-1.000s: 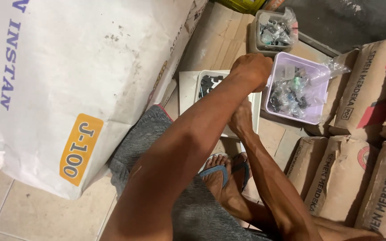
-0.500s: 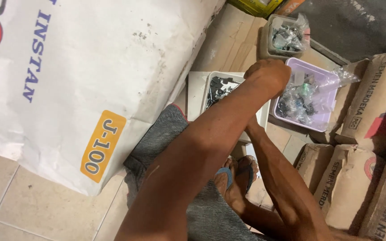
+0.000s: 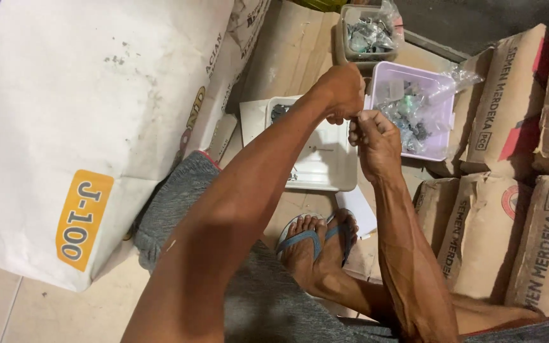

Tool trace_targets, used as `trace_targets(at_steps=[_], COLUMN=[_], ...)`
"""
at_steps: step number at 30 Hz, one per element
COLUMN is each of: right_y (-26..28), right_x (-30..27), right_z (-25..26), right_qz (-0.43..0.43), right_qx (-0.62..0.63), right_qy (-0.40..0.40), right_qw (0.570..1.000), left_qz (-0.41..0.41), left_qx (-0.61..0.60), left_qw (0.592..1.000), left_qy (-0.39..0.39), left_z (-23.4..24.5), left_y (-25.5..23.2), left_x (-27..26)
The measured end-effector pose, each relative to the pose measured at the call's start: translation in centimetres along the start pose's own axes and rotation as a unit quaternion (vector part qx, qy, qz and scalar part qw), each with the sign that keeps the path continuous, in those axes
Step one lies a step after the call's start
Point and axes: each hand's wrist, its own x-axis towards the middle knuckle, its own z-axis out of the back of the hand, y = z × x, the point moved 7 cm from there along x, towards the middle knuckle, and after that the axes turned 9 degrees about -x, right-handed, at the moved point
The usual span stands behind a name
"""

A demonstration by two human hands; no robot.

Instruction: A person sits on the floor in a material storage area, assembling small mechanical components by picking parts from bins and fitting them together on a tray.

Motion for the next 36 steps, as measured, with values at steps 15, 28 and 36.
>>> trace_targets(at_steps=[15,28,36], right_y=[-10.7,5.1,5.2], right_x=[0.5,-2.3,-3.9], right_z=[-2.1,-1.8,-2.9], right_qz=[0.232,0.282,0.321], right_qx=[-0.656,-0.104,-0.210], right_qy=[0.051,-0.148,-0.167], right_qw=[0.716,0.942,0.908], left_qz=[0.058,0.117,0.113], left_qx=[0.142,0.060,0.039], left_qw=[0.988,0.990,0.993], left_qy=[-0.024,-0.042,-0.020], left_z=[2.0,2.7,1.4], left_y=[1.7,0.0,-0.6], left_x=[0.2,-2.7,-2.8])
